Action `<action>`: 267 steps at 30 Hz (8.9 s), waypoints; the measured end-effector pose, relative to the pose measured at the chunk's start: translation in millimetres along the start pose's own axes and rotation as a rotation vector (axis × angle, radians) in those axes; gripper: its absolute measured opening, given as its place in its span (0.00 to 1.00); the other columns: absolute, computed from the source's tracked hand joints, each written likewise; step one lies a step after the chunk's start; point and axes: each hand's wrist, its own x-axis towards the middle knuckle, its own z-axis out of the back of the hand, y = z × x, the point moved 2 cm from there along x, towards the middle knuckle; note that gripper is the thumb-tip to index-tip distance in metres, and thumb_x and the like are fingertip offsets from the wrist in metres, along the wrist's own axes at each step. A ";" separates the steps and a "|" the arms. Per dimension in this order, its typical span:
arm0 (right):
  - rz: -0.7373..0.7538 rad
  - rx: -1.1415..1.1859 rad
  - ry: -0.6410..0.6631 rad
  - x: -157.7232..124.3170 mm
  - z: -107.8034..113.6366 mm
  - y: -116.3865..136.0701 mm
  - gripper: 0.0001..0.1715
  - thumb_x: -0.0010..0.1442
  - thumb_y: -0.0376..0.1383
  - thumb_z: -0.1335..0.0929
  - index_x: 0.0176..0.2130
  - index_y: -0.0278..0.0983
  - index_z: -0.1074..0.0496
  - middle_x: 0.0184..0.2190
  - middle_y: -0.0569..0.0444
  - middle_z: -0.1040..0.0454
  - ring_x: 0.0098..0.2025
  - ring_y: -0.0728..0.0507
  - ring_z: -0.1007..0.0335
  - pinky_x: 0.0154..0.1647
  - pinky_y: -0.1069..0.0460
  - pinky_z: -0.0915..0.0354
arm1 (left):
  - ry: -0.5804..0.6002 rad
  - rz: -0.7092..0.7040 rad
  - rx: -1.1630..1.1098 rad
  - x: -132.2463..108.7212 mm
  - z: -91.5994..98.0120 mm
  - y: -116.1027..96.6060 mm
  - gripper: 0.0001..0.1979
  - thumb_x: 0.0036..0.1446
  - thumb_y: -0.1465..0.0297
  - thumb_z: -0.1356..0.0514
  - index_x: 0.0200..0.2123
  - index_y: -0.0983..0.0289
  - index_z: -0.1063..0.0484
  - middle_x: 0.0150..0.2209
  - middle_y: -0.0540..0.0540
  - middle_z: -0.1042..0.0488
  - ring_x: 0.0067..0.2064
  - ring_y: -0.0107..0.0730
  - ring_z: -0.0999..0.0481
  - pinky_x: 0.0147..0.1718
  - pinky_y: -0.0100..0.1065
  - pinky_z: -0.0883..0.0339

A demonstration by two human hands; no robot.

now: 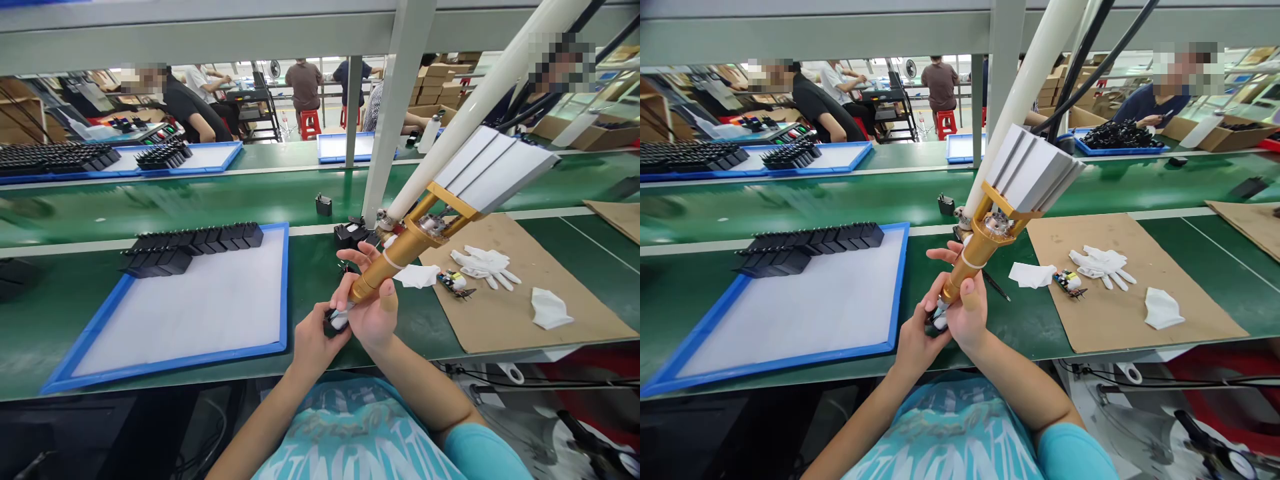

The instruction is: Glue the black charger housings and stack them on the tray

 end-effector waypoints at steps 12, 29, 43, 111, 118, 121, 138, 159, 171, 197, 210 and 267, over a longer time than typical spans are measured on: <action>0.019 0.079 -0.001 1.3 1.5 1.6 0.28 0.58 0.56 0.37 0.51 0.45 0.35 0.45 0.53 0.27 0.18 0.53 0.33 0.17 0.52 0.32 | 0.045 -0.044 0.030 -1.6 0.0 7.1 0.18 0.53 0.66 0.36 0.48 0.60 0.32 0.37 0.52 0.22 0.36 0.34 0.22 0.35 0.32 0.29; 0.101 -0.107 -0.150 8.7 43.3 18.2 0.23 0.60 0.54 0.39 0.49 0.45 0.35 0.43 0.54 0.27 0.17 0.52 0.34 0.17 0.52 0.34 | 0.226 0.171 -0.229 18.9 -12.0 31.1 0.15 0.62 0.66 0.45 0.51 0.58 0.32 0.46 0.54 0.22 0.48 0.33 0.24 0.51 0.38 0.32; 0.118 -0.105 -0.123 10.0 54.4 21.2 0.21 0.61 0.52 0.40 0.48 0.44 0.35 0.43 0.53 0.27 0.18 0.52 0.33 0.18 0.52 0.33 | 0.178 -0.225 0.163 9.3 -5.3 13.7 0.22 0.65 0.70 0.48 0.62 0.56 0.38 0.47 0.55 0.23 0.47 0.37 0.27 0.48 0.40 0.32; 0.098 -0.233 -0.366 10.6 107.9 23.5 0.29 0.53 0.58 0.35 0.49 0.47 0.31 0.44 0.48 0.27 0.17 0.48 0.36 0.15 0.46 0.37 | 0.165 0.665 0.554 336.7 198.6 231.6 0.18 0.62 0.64 0.42 0.52 0.66 0.34 0.48 0.59 0.28 0.42 0.35 0.25 0.39 0.40 0.27; 0.063 -0.228 -0.286 12.1 96.1 31.3 0.24 0.56 0.55 0.35 0.47 0.46 0.31 0.44 0.49 0.27 0.20 0.48 0.33 0.18 0.48 0.35 | 0.423 0.602 0.401 344.9 160.2 222.5 0.36 0.39 0.68 0.28 0.53 0.59 0.35 0.47 0.55 0.25 0.36 0.33 0.22 0.29 0.27 0.27; 0.078 -0.242 -0.264 12.7 90.9 31.5 0.23 0.57 0.54 0.35 0.47 0.46 0.30 0.43 0.49 0.28 0.19 0.49 0.33 0.18 0.48 0.35 | 0.461 0.567 0.426 344.5 141.6 211.6 0.44 0.32 0.66 0.26 0.56 0.56 0.36 0.51 0.58 0.26 0.38 0.40 0.21 0.27 0.30 0.27; 0.176 -0.224 -0.139 11.9 87.0 25.8 0.20 0.62 0.48 0.37 0.52 0.46 0.34 0.47 0.50 0.30 0.22 0.52 0.32 0.23 0.50 0.32 | 0.653 0.000 0.667 254.3 -8.5 49.3 0.33 0.39 0.64 0.30 0.52 0.59 0.31 0.46 0.57 0.22 0.48 0.50 0.23 0.45 0.39 0.31; 0.134 -0.254 -0.152 6.6 71.9 26.8 0.19 0.59 0.47 0.35 0.50 0.48 0.38 0.46 0.54 0.29 0.20 0.53 0.33 0.21 0.51 0.31 | 0.498 0.123 0.120 10.3 35.7 20.6 0.35 0.55 0.70 0.39 0.64 0.50 0.48 0.54 0.53 0.29 0.52 0.36 0.27 0.54 0.42 0.33; 0.055 -0.116 -0.072 3.2 41.4 12.8 0.23 0.60 0.49 0.35 0.53 0.46 0.38 0.45 0.53 0.27 0.19 0.54 0.34 0.19 0.52 0.31 | 0.185 0.063 -0.058 -24.3 9.7 40.4 0.15 0.64 0.64 0.47 0.50 0.57 0.27 0.56 0.57 0.29 0.56 0.39 0.28 0.54 0.43 0.32; 0.051 -0.087 -0.052 0.9 24.6 12.2 0.21 0.61 0.54 0.39 0.44 0.43 0.35 0.40 0.54 0.25 0.15 0.55 0.36 0.15 0.54 0.33 | 0.042 0.001 0.071 -16.2 7.9 4.7 0.15 0.53 0.66 0.39 0.45 0.60 0.30 0.28 0.48 0.24 0.23 0.26 0.28 0.24 0.27 0.32; -0.004 -0.095 -0.074 2.5 12.7 7.2 0.29 0.59 0.57 0.40 0.53 0.46 0.38 0.46 0.51 0.25 0.16 0.53 0.35 0.16 0.51 0.31 | 0.039 0.121 -0.008 -12.7 1.0 13.1 0.17 0.53 0.67 0.40 0.47 0.59 0.33 0.37 0.51 0.20 0.30 0.29 0.22 0.29 0.29 0.27; 0.087 -0.169 -0.141 16.9 72.3 25.5 0.22 0.62 0.54 0.42 0.48 0.45 0.37 0.43 0.53 0.25 0.17 0.52 0.33 0.16 0.51 0.30 | 0.023 -0.291 0.139 9.4 -10.3 20.4 0.09 0.62 0.73 0.43 0.45 0.61 0.29 0.44 0.55 0.23 0.47 0.34 0.25 0.48 0.37 0.29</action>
